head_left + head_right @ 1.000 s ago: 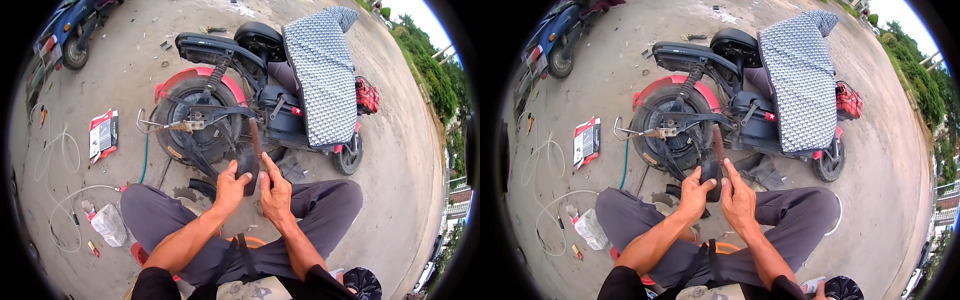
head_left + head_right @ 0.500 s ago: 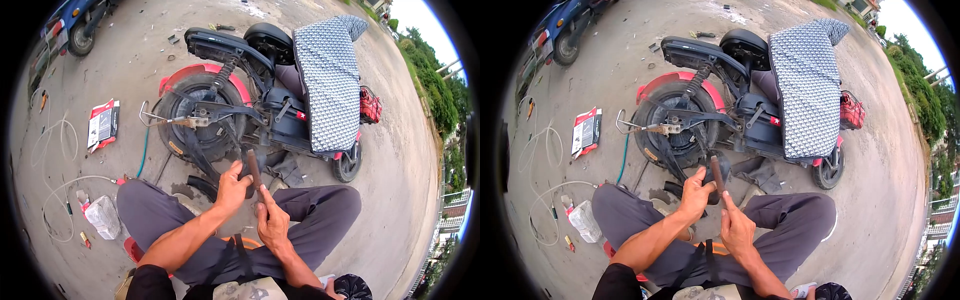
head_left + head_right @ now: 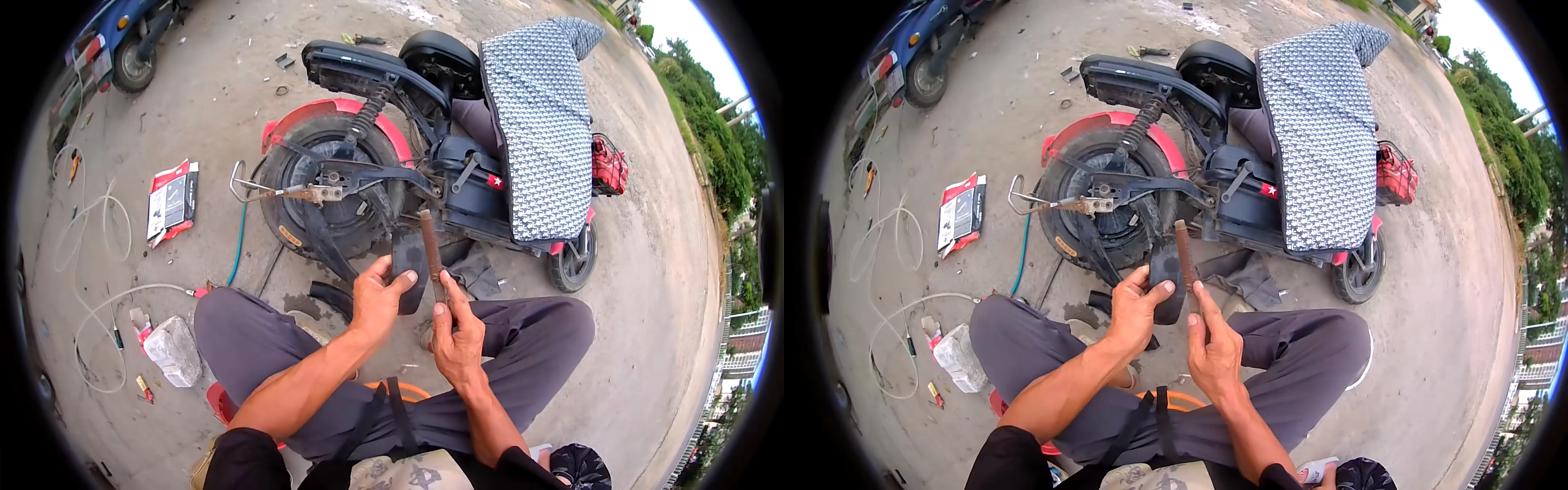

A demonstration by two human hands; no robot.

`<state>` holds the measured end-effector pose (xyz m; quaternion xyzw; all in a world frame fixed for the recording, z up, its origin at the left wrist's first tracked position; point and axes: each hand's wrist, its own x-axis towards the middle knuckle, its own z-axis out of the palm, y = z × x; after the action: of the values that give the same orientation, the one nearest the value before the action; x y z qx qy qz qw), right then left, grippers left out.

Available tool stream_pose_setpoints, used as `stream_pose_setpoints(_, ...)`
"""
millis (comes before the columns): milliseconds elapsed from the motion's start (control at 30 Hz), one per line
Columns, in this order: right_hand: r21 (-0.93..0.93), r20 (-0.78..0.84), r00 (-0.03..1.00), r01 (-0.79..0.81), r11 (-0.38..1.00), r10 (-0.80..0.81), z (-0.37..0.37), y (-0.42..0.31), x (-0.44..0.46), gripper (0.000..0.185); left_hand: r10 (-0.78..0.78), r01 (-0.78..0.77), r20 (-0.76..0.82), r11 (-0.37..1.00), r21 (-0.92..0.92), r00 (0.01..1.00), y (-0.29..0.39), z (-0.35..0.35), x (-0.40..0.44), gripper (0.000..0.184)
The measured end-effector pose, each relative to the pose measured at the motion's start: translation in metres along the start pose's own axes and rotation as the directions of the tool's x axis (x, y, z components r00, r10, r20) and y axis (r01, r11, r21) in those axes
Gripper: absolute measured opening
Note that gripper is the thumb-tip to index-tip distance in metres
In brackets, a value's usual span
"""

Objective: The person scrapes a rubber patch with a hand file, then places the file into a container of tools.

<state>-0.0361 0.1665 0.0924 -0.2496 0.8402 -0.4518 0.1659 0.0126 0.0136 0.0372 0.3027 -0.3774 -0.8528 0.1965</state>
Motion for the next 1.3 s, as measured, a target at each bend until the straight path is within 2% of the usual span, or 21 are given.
stream_pose_setpoints(67, -0.061, 0.004, 0.999, 0.05, 0.997, -0.05, 0.001, 0.004, -0.015, 0.053, 0.006, -0.006, -0.012, 1.0, 0.003, 1.0, -0.001, -0.001, 0.0, 0.022)
stream_pose_setpoints(167, -0.136, 0.02, 0.992, 0.127, 0.983, -0.125, 0.007, 0.002, -0.03, 0.055, 0.06, -0.06, 0.005, 0.989, 0.138, 0.998, -0.015, -0.007, 0.005, 0.015)
stream_pose_setpoints(300, -0.251, -0.005, 0.994, 0.107, 0.962, -0.112, 0.025, -0.014, 0.016, 0.059, 0.079, -0.089, 0.056, 0.971, 0.222, 0.995, -0.023, -0.014, 0.007, 0.017)
stream_pose_setpoints(467, -0.216, -0.032, 0.959, 0.27, 0.938, -0.283, 0.018, 0.01, -0.016, 0.06, 0.072, -0.075, 0.021, 0.962, 0.263, 0.997, -0.014, -0.012, 0.005, 0.014)
stream_pose_setpoints(567, -0.252, -0.007, 0.986, 0.16, 0.954, -0.167, 0.013, 0.004, -0.037, 0.056, 0.183, -0.194, 0.064, 0.928, 0.317, 0.981, -0.016, -0.008, 0.005, 0.017)
stream_pose_setpoints(700, -0.285, -0.067, 0.968, 0.213, 0.935, -0.241, 0.03, -0.01, 0.023, 0.057, 0.101, -0.119, 0.074, 0.947, 0.299, 0.992, -0.008, -0.01, 0.003, 0.02)
stream_pose_setpoints(733, -0.299, -0.001, 0.989, 0.142, 0.944, -0.149, 0.024, -0.022, 0.032, 0.056, 0.089, -0.105, 0.069, 0.956, 0.275, 0.994, -0.008, -0.01, 0.001, 0.021)
stream_pose_setpoints(800, -0.194, -0.088, 0.963, 0.233, 0.953, -0.253, 0.017, -0.016, 0.029, 0.055, 0.039, -0.048, 0.046, 0.977, 0.21, 0.998, -0.006, -0.01, 0.0, 0.021)
stream_pose_setpoints(833, -0.15, -0.121, 0.946, 0.282, 0.948, -0.301, 0.012, -0.01, 0.022, 0.055, 0.082, -0.09, 0.049, 0.973, 0.213, 0.995, -0.006, -0.01, 0.002, 0.022)
stream_pose_setpoints(867, -0.077, -0.125, 0.97, 0.199, 0.977, -0.207, 0.008, 0.001, 0.004, 0.052, 0.119, -0.126, 0.049, 0.969, 0.214, 0.992, -0.008, -0.009, 0.003, 0.023)
stream_pose_setpoints(967, -0.169, -0.029, 0.977, 0.205, 0.964, -0.213, 0.012, 0.008, -0.03, 0.052, 0.156, -0.161, 0.039, 0.963, 0.215, 0.987, -0.016, -0.008, 0.008, 0.023)
stream_pose_setpoints(1000, -0.168, -0.027, 0.985, 0.161, 0.972, -0.168, 0.017, 0.007, -0.028, 0.055, 0.151, -0.158, 0.046, 0.96, 0.233, 0.987, -0.021, -0.011, 0.01, 0.022)
stream_pose_setpoints(1133, -0.262, -0.006, 0.983, 0.177, 0.949, -0.185, 0.026, -0.015, 0.026, 0.059, 0.062, -0.067, 0.032, 0.974, 0.216, 0.998, -0.004, -0.006, 0.002, 0.009)
stream_pose_setpoints(1233, -0.251, -0.039, 0.952, 0.286, 0.925, -0.304, 0.023, 0.0, 0.008, 0.06, 0.086, -0.089, 0.02, 0.963, 0.254, 0.996, 0.001, -0.004, 0.0, 0.012)
stream_pose_setpoints(1300, -0.251, -0.017, 0.964, 0.254, 0.934, -0.266, 0.018, 0.006, -0.014, 0.061, 0.124, -0.127, 0.028, 0.962, 0.242, 0.992, -0.009, -0.008, 0.006, 0.017)
